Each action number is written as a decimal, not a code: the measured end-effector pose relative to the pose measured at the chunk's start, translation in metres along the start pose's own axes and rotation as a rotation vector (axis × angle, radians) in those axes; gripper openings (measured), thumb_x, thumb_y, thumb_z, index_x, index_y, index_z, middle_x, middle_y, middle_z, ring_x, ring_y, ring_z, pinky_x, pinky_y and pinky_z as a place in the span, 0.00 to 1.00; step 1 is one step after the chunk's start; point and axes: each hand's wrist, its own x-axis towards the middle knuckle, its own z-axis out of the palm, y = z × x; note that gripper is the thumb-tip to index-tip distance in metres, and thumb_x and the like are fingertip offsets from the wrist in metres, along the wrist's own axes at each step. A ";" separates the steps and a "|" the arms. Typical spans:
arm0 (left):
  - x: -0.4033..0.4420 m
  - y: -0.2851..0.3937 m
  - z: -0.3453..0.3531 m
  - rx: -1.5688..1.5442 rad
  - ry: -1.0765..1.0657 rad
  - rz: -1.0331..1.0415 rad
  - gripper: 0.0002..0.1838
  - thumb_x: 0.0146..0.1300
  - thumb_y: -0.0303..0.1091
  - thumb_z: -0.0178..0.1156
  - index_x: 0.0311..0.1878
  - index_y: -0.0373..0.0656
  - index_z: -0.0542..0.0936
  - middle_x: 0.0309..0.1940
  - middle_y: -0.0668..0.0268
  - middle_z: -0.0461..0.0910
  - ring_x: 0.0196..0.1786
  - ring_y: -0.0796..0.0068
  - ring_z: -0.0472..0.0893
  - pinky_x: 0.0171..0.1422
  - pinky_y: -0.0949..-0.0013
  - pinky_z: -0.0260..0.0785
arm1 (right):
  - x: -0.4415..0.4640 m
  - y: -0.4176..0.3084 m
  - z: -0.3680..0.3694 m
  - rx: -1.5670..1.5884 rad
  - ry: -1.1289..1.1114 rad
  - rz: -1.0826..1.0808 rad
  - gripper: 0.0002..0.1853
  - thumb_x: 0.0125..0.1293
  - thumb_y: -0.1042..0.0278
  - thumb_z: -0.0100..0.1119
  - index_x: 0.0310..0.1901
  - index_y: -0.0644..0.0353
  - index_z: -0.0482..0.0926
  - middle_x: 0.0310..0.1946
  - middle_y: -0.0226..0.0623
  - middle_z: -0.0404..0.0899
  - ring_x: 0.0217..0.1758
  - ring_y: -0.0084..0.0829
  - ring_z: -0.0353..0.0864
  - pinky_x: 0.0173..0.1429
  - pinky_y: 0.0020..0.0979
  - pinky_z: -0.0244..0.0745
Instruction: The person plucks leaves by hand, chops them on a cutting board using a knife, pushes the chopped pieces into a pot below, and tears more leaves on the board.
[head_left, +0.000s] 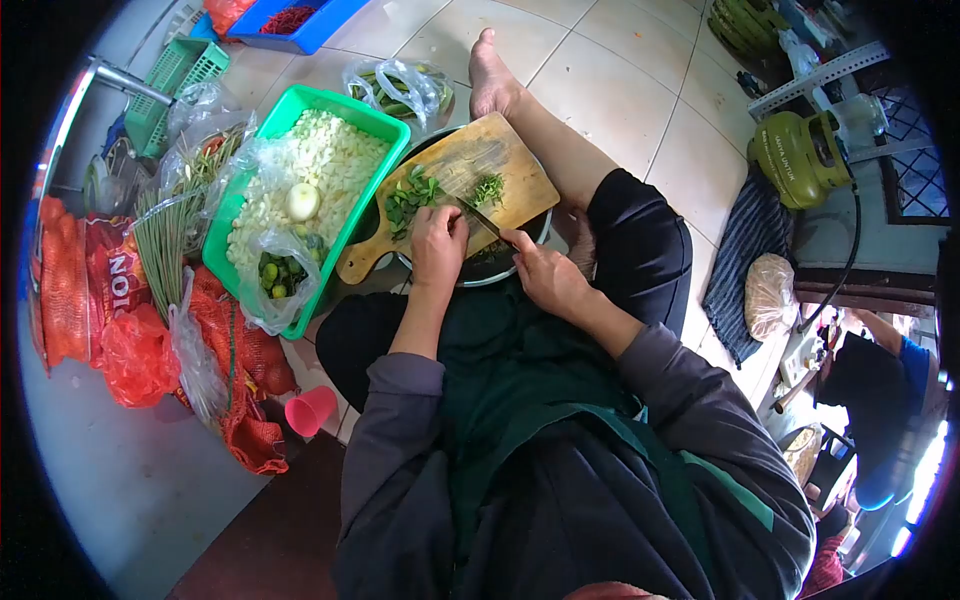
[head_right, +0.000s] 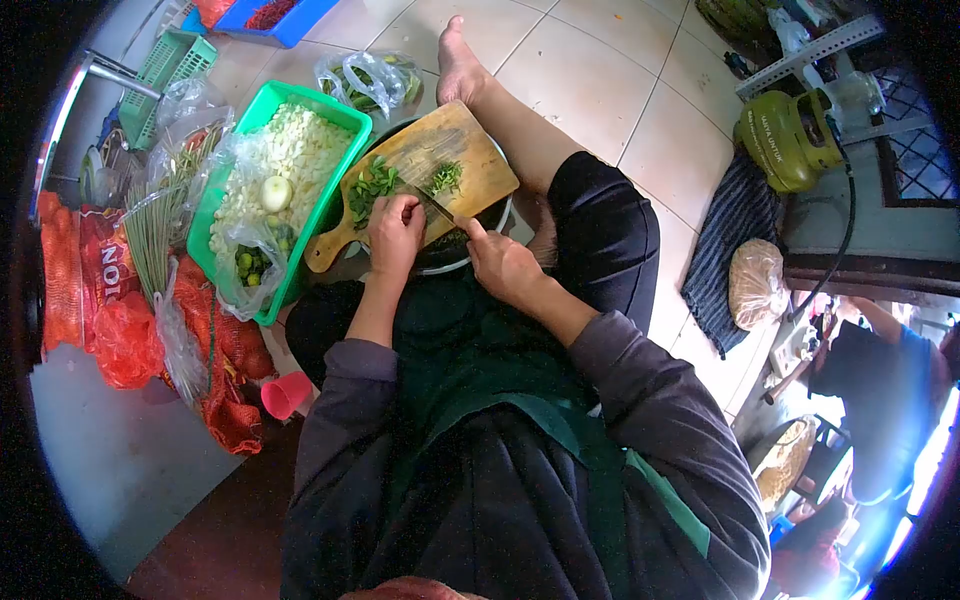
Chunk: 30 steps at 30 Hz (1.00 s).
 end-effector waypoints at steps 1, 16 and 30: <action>-0.001 0.002 0.000 -0.010 -0.001 -0.019 0.06 0.54 0.26 0.64 0.36 0.42 0.80 0.31 0.54 0.75 0.33 0.52 0.79 0.37 0.57 0.72 | -0.001 -0.001 0.000 0.003 -0.002 0.016 0.20 0.70 0.69 0.48 0.62 0.53 0.64 0.31 0.55 0.80 0.35 0.54 0.82 0.40 0.51 0.76; 0.010 0.005 0.008 0.088 -0.018 -0.133 0.03 0.52 0.29 0.65 0.30 0.42 0.83 0.32 0.54 0.78 0.37 0.51 0.79 0.42 0.57 0.72 | -0.007 0.003 0.009 -0.094 -0.032 0.031 0.22 0.71 0.67 0.47 0.66 0.49 0.63 0.33 0.52 0.80 0.33 0.52 0.83 0.35 0.48 0.78; 0.017 0.007 0.004 0.140 -0.084 -0.164 0.07 0.52 0.32 0.67 0.31 0.40 0.84 0.30 0.56 0.80 0.37 0.57 0.80 0.44 0.59 0.73 | 0.002 0.003 0.011 -0.182 0.034 -0.002 0.23 0.69 0.70 0.49 0.65 0.48 0.64 0.29 0.50 0.79 0.32 0.49 0.83 0.33 0.46 0.78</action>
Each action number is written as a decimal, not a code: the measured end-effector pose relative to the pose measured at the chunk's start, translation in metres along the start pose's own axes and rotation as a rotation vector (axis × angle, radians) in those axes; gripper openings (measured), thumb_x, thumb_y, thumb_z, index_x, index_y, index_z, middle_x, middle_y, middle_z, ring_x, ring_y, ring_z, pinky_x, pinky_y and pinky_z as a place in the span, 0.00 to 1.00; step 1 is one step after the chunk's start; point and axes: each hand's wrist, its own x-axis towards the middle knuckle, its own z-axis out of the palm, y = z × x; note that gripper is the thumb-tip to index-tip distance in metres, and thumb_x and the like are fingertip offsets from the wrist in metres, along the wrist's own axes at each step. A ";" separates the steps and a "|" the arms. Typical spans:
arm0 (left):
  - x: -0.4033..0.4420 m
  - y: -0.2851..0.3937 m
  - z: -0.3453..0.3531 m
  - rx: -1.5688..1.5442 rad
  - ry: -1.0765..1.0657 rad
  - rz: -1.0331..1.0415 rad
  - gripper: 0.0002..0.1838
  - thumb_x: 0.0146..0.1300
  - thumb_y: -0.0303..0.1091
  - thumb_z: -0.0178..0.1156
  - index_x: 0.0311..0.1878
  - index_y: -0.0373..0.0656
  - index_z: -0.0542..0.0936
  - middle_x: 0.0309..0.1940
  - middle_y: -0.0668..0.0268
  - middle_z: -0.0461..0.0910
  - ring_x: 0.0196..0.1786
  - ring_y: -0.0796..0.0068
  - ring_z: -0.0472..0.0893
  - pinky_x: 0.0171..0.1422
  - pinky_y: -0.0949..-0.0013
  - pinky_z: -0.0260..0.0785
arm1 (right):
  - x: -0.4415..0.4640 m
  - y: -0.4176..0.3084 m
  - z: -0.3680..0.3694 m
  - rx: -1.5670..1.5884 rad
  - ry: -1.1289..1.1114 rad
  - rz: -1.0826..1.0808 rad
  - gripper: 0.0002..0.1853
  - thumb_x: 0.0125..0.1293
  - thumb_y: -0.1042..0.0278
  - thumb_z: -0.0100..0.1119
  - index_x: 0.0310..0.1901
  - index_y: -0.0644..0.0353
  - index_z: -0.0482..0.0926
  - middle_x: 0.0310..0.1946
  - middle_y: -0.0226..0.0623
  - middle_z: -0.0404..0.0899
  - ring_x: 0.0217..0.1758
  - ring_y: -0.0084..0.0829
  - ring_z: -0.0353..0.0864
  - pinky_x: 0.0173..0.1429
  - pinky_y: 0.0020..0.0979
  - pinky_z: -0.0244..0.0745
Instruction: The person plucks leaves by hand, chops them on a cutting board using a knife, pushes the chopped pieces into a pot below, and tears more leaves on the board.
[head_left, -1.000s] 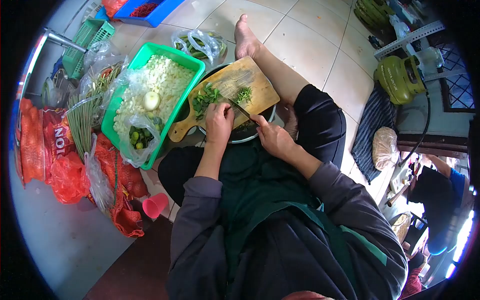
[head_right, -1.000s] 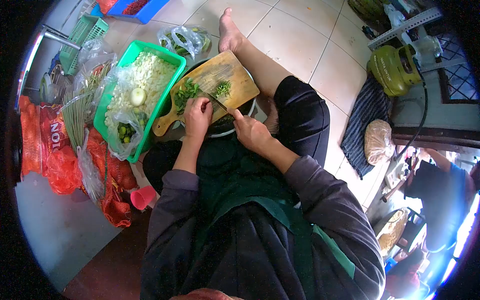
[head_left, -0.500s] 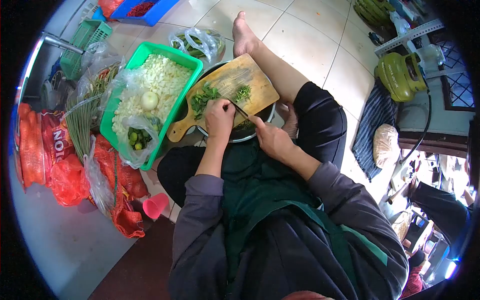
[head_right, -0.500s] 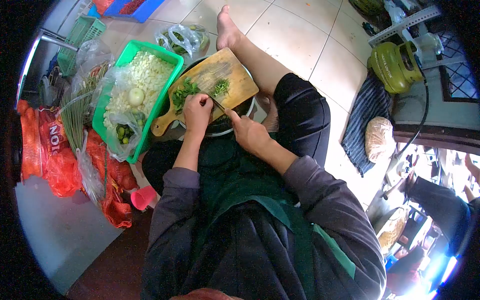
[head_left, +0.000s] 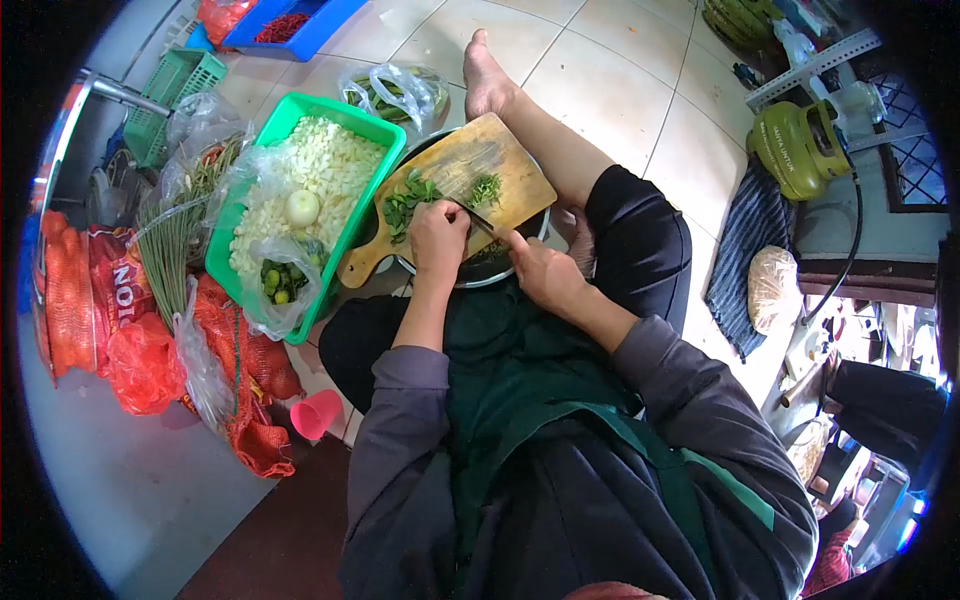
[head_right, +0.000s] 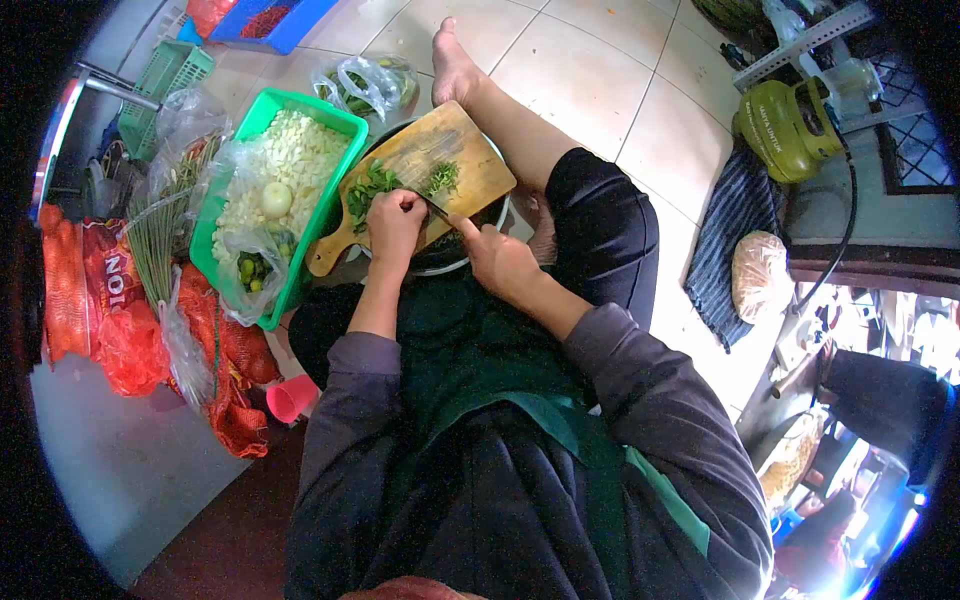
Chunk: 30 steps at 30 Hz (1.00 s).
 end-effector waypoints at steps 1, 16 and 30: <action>0.000 -0.001 0.001 -0.004 0.008 0.013 0.07 0.51 0.32 0.67 0.31 0.40 0.84 0.30 0.57 0.80 0.37 0.58 0.81 0.44 0.59 0.73 | -0.001 0.002 0.001 0.056 0.014 0.007 0.22 0.69 0.70 0.49 0.64 0.49 0.64 0.29 0.51 0.79 0.33 0.49 0.83 0.34 0.46 0.78; -0.007 -0.005 0.003 -0.132 0.060 0.099 0.04 0.52 0.28 0.65 0.32 0.41 0.82 0.29 0.56 0.77 0.35 0.54 0.79 0.40 0.57 0.72 | -0.014 -0.002 -0.001 0.199 -0.007 0.031 0.22 0.69 0.70 0.50 0.64 0.51 0.62 0.32 0.53 0.81 0.36 0.52 0.83 0.38 0.48 0.77; -0.007 -0.002 0.002 -0.066 0.030 0.094 0.04 0.53 0.30 0.65 0.31 0.41 0.82 0.32 0.55 0.77 0.38 0.51 0.78 0.43 0.55 0.71 | 0.003 -0.003 0.020 0.084 0.043 -0.017 0.22 0.70 0.69 0.48 0.65 0.52 0.62 0.26 0.50 0.80 0.29 0.48 0.83 0.30 0.44 0.78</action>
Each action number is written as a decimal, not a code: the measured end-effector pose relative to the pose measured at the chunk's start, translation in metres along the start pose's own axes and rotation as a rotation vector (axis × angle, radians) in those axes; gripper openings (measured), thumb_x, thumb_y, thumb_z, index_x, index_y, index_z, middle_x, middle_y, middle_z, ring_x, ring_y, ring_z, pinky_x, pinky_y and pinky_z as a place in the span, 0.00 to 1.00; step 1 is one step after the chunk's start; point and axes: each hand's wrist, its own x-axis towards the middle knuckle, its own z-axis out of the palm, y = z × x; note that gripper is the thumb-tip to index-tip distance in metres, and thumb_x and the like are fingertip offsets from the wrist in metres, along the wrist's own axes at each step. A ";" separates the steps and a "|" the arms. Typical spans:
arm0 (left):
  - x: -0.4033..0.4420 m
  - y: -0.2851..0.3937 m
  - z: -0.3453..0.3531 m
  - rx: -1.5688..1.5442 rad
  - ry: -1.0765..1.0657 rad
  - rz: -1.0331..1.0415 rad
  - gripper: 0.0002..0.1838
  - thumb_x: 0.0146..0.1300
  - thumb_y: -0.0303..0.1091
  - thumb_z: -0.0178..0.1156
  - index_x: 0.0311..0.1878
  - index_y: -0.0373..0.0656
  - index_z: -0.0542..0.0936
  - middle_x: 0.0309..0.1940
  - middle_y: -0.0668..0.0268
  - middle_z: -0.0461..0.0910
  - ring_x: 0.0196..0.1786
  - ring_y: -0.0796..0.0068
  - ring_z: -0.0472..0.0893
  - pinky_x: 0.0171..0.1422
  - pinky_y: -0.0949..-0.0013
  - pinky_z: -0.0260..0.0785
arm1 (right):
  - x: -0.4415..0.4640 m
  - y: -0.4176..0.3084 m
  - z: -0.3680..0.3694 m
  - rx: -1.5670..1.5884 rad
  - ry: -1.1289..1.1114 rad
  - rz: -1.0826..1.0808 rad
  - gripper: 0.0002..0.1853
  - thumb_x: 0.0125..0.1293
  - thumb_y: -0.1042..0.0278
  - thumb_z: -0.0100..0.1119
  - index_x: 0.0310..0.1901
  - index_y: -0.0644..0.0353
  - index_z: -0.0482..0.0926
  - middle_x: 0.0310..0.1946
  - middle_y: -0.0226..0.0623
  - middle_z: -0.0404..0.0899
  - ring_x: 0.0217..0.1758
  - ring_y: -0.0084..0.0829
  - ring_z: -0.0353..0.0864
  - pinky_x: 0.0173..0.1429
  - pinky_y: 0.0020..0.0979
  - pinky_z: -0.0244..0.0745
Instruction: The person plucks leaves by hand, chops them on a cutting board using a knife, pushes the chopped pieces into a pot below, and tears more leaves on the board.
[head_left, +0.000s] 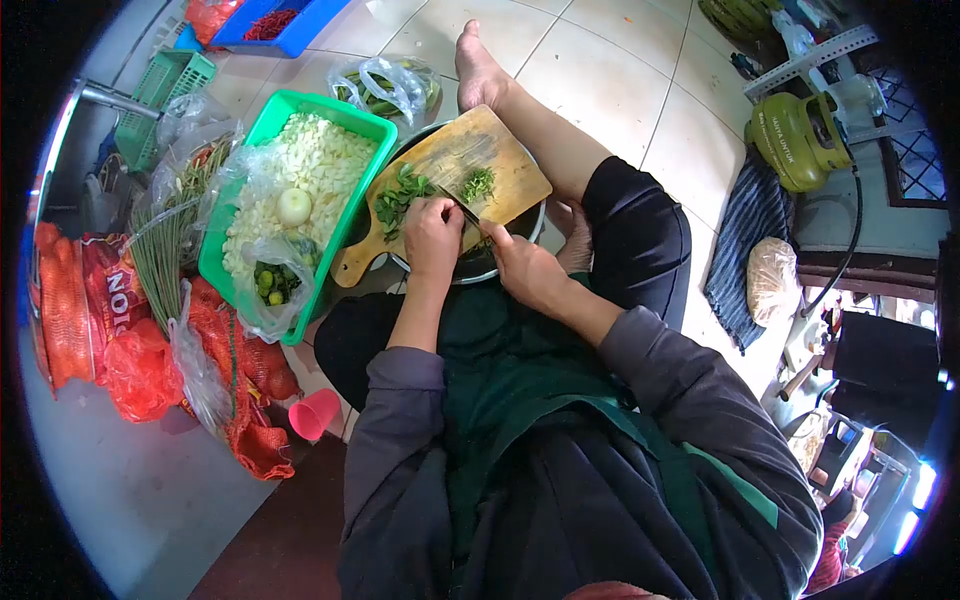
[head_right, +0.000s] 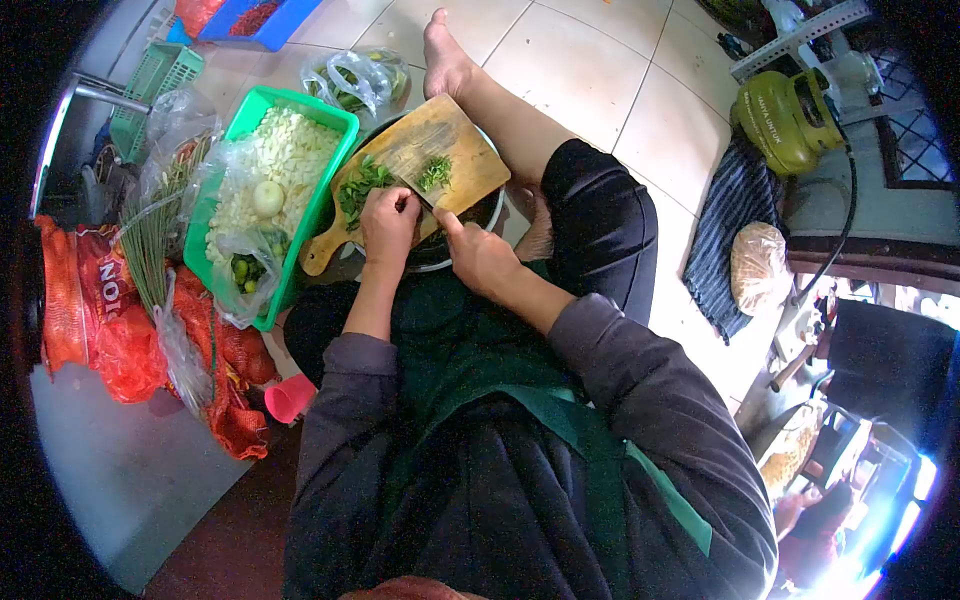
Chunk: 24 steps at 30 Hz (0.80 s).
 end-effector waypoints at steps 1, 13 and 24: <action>0.001 0.000 -0.001 0.012 0.004 0.000 0.04 0.53 0.29 0.65 0.31 0.41 0.82 0.32 0.56 0.77 0.38 0.51 0.78 0.42 0.55 0.71 | 0.003 -0.001 0.000 0.006 0.013 -0.011 0.22 0.70 0.69 0.48 0.65 0.53 0.62 0.26 0.50 0.80 0.29 0.48 0.83 0.30 0.44 0.78; 0.001 -0.004 0.000 0.014 0.036 0.034 0.05 0.55 0.30 0.64 0.33 0.40 0.84 0.31 0.56 0.77 0.34 0.56 0.80 0.41 0.60 0.72 | -0.003 -0.007 -0.031 0.099 -0.069 0.087 0.20 0.70 0.70 0.48 0.62 0.55 0.63 0.32 0.56 0.80 0.35 0.54 0.82 0.39 0.50 0.76; -0.002 -0.006 -0.001 -0.004 0.058 0.079 0.05 0.56 0.29 0.66 0.34 0.38 0.84 0.31 0.56 0.78 0.34 0.56 0.80 0.40 0.60 0.73 | -0.013 -0.012 -0.037 0.245 -0.070 0.103 0.20 0.70 0.72 0.48 0.63 0.57 0.63 0.31 0.60 0.79 0.36 0.58 0.81 0.42 0.52 0.75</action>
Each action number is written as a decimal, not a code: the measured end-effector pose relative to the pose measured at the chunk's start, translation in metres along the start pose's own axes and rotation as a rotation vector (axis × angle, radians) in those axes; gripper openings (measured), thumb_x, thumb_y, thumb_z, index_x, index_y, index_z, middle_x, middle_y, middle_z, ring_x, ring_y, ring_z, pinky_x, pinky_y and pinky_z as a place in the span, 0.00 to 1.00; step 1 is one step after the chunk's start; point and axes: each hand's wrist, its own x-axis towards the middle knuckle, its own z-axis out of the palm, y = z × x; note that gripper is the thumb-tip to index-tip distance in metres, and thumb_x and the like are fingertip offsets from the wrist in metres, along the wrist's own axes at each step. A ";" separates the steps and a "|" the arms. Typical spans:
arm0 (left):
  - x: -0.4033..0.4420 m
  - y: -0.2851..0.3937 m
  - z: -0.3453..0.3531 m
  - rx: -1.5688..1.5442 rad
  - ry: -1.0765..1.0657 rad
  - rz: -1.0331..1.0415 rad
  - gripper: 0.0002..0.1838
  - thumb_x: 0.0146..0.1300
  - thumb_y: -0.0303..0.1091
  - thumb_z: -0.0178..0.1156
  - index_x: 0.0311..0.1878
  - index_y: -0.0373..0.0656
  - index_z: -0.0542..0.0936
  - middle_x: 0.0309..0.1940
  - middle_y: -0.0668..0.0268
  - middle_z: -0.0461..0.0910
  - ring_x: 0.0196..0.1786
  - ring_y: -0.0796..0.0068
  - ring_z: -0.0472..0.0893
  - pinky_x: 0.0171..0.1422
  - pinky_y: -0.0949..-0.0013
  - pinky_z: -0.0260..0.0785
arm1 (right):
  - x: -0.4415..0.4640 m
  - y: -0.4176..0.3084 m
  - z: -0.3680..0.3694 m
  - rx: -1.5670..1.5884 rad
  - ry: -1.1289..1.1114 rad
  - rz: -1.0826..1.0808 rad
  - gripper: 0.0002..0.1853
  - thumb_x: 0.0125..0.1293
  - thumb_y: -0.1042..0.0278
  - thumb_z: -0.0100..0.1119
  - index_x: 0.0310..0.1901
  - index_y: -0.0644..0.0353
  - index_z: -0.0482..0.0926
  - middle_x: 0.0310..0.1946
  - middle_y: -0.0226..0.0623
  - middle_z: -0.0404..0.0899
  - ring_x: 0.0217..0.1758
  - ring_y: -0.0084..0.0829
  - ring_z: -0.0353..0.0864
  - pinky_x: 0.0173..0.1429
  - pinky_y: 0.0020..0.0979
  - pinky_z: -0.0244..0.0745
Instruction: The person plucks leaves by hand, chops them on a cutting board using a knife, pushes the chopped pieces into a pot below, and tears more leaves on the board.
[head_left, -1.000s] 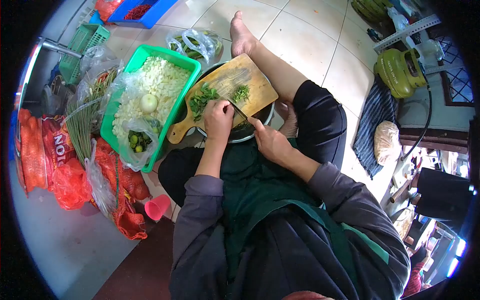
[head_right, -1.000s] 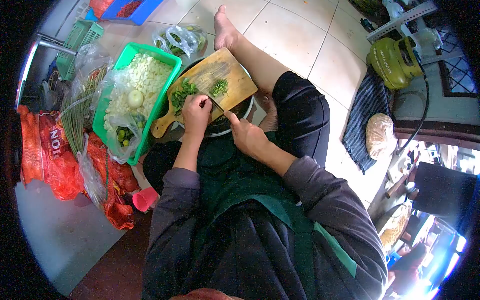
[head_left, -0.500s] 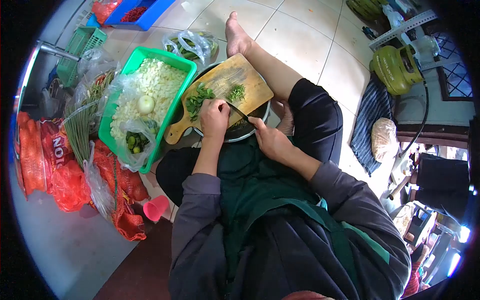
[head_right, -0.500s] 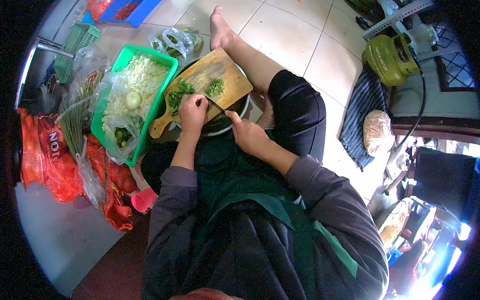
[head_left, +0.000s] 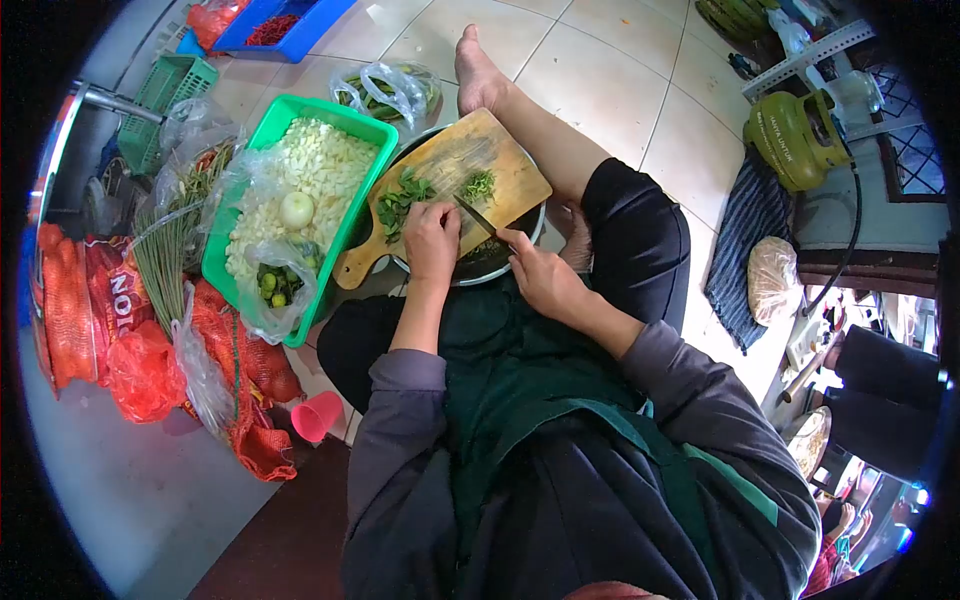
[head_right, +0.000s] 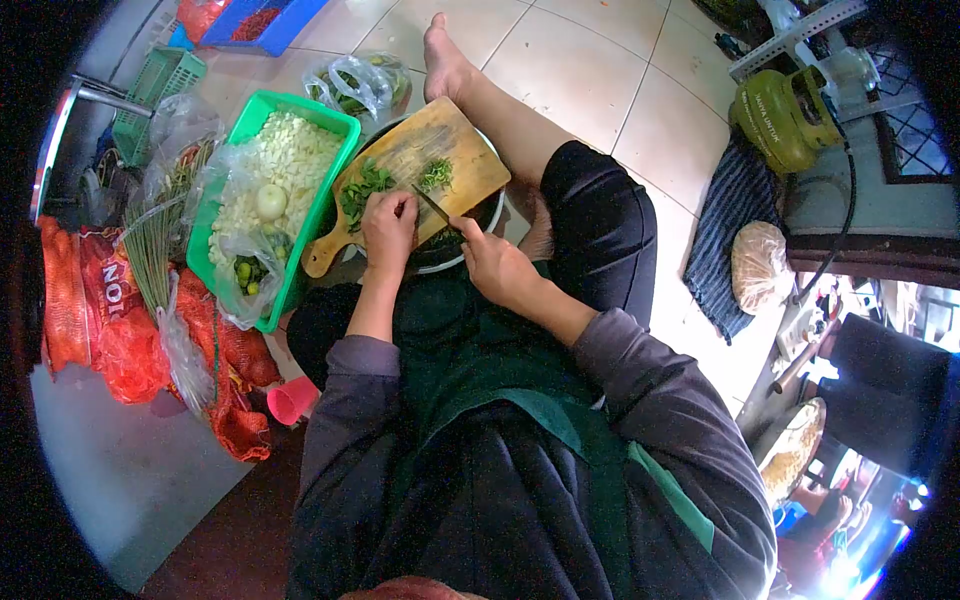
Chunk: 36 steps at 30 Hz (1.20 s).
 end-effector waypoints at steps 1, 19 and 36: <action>0.000 0.001 0.001 -0.012 0.003 -0.013 0.04 0.55 0.28 0.66 0.33 0.39 0.83 0.31 0.56 0.78 0.35 0.55 0.80 0.40 0.59 0.72 | -0.001 0.000 0.001 -0.011 -0.004 -0.006 0.21 0.70 0.72 0.48 0.63 0.57 0.63 0.31 0.60 0.79 0.35 0.58 0.81 0.41 0.52 0.75; 0.002 0.005 0.001 0.007 -0.007 -0.063 0.03 0.55 0.27 0.64 0.34 0.41 0.83 0.31 0.55 0.77 0.37 0.52 0.79 0.41 0.56 0.72 | -0.018 0.013 0.002 -0.121 -0.045 -0.005 0.21 0.70 0.71 0.48 0.64 0.54 0.62 0.31 0.57 0.80 0.35 0.55 0.82 0.39 0.50 0.77; 0.001 0.003 -0.006 -0.088 -0.050 -0.087 0.05 0.58 0.26 0.61 0.38 0.39 0.83 0.32 0.55 0.77 0.34 0.57 0.80 0.40 0.60 0.73 | 0.007 0.020 -0.027 -0.101 0.108 0.003 0.21 0.70 0.69 0.47 0.63 0.57 0.60 0.30 0.60 0.79 0.36 0.57 0.82 0.42 0.52 0.76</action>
